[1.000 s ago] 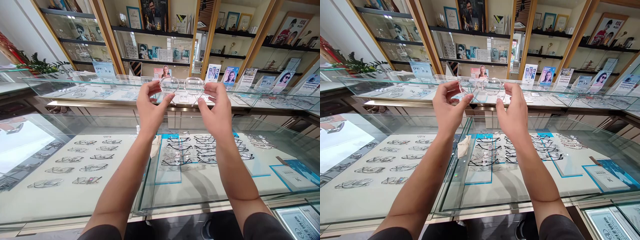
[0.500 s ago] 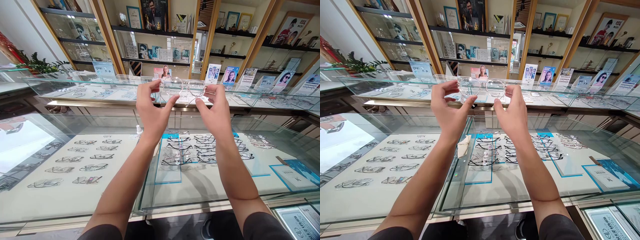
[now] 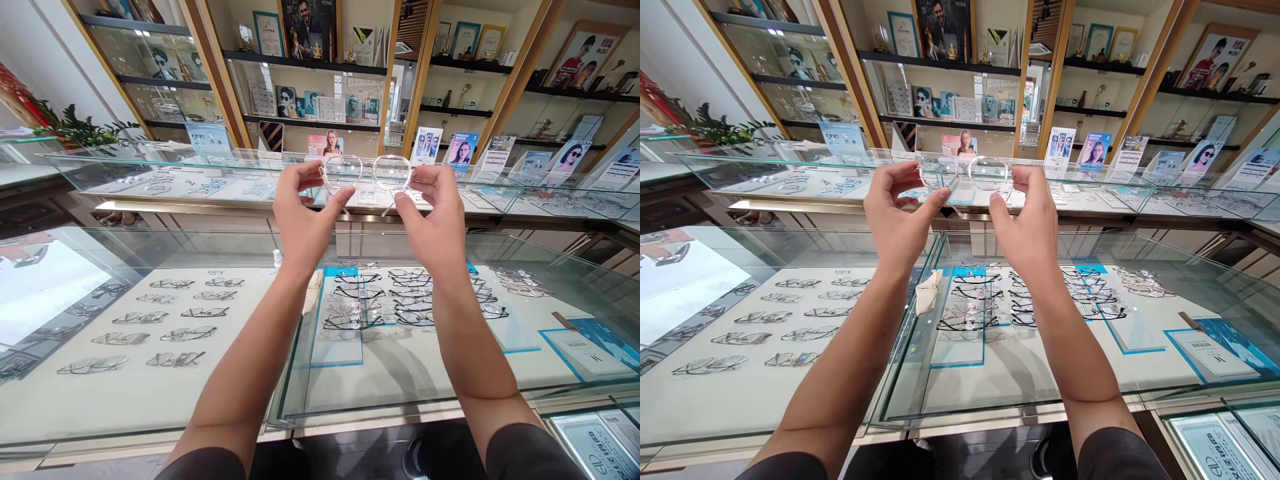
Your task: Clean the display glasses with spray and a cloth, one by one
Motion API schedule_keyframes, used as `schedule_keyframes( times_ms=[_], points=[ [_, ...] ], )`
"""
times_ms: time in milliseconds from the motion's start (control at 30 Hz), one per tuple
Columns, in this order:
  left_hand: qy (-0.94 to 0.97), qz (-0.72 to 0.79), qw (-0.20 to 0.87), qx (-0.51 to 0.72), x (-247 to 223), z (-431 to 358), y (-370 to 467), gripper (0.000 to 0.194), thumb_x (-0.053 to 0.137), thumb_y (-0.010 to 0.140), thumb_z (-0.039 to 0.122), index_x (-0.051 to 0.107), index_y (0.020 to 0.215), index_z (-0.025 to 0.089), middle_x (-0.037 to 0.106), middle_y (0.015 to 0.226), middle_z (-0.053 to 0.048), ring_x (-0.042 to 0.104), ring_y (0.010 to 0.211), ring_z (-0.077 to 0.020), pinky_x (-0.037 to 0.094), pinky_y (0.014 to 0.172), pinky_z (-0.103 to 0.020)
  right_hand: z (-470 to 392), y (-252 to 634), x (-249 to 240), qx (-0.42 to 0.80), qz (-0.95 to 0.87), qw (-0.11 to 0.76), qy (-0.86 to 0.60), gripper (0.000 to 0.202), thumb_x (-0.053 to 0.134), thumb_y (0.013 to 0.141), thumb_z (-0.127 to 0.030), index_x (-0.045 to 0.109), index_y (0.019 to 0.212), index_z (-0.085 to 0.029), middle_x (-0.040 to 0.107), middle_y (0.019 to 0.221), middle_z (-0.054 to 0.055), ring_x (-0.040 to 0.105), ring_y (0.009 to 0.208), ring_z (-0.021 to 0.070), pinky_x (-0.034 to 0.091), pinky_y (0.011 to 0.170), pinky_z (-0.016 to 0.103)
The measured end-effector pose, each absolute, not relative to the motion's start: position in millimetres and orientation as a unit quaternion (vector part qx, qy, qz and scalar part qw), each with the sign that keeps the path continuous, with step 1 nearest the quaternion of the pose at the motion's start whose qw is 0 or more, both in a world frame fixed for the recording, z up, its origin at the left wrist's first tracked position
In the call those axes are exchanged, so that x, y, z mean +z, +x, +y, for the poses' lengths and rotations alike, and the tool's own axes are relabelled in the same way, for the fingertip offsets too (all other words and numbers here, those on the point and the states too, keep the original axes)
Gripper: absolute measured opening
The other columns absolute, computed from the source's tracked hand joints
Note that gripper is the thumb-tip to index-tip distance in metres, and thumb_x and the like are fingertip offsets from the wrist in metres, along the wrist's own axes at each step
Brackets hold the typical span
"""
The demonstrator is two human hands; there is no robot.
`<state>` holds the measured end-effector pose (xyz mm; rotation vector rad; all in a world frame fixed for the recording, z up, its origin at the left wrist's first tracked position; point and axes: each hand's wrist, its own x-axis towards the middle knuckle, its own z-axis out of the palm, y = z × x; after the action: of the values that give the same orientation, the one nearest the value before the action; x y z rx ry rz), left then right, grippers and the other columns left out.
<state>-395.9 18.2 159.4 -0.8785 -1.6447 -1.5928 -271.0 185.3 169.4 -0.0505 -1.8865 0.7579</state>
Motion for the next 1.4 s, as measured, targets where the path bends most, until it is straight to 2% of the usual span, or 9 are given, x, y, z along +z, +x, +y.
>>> schedule_keyframes(
  times_ms=[233,600,967,1167,1400],
  points=[
    [-0.360,-0.614,0.302,-0.634,157,19,-417,0.055,0.092,0.078,0.047,0.066,0.124,0.031,0.076,0.125,-0.006,0.072,0.115,-0.0238,0.060,0.084,-0.036,183,-268,172,0.319,-0.786,0.530,-0.004,0.036,0.066,0.099,-0.025,0.058,0.133,-0.032,0.068,0.136,0.007,0.067,0.129,0.0302,0.054,0.114,0.060],
    [-0.356,-0.620,0.416,-0.562,157,20,-405,0.058,0.089,0.083,0.050,0.063,0.132,0.030,0.071,0.131,-0.007,0.070,0.115,-0.0251,0.058,0.086,-0.038,195,-277,163,0.353,-0.781,0.515,0.012,0.035,0.067,0.100,-0.028,0.056,0.132,-0.034,0.065,0.136,0.006,0.068,0.129,0.0291,0.055,0.113,0.059],
    [-0.347,-0.632,0.430,-0.544,160,17,-392,0.058,0.086,0.086,0.052,0.062,0.134,0.030,0.068,0.133,-0.007,0.069,0.115,-0.0247,0.060,0.088,-0.039,199,-281,160,0.360,-0.775,0.519,0.034,0.033,0.069,0.100,-0.031,0.057,0.131,-0.033,0.066,0.133,0.006,0.070,0.124,0.0278,0.058,0.111,0.057],
    [-0.362,-0.629,0.419,-0.546,157,16,-403,0.063,0.083,0.089,0.050,0.056,0.142,0.030,0.064,0.143,-0.009,0.067,0.127,-0.0274,0.060,0.093,-0.040,192,-283,163,0.338,-0.771,0.537,0.057,0.030,0.064,0.105,-0.040,0.057,0.134,-0.033,0.066,0.133,0.007,0.067,0.129,0.0285,0.057,0.111,0.058],
    [-0.351,-0.633,0.424,-0.544,162,7,-393,0.066,0.079,0.089,0.060,0.052,0.143,0.034,0.062,0.146,-0.008,0.064,0.134,-0.0288,0.060,0.097,-0.045,183,-283,163,0.338,-0.744,0.571,0.076,0.033,0.046,0.112,-0.053,0.059,0.134,-0.031,0.069,0.128,0.009,0.068,0.125,0.0279,0.059,0.109,0.058]
  ],
)
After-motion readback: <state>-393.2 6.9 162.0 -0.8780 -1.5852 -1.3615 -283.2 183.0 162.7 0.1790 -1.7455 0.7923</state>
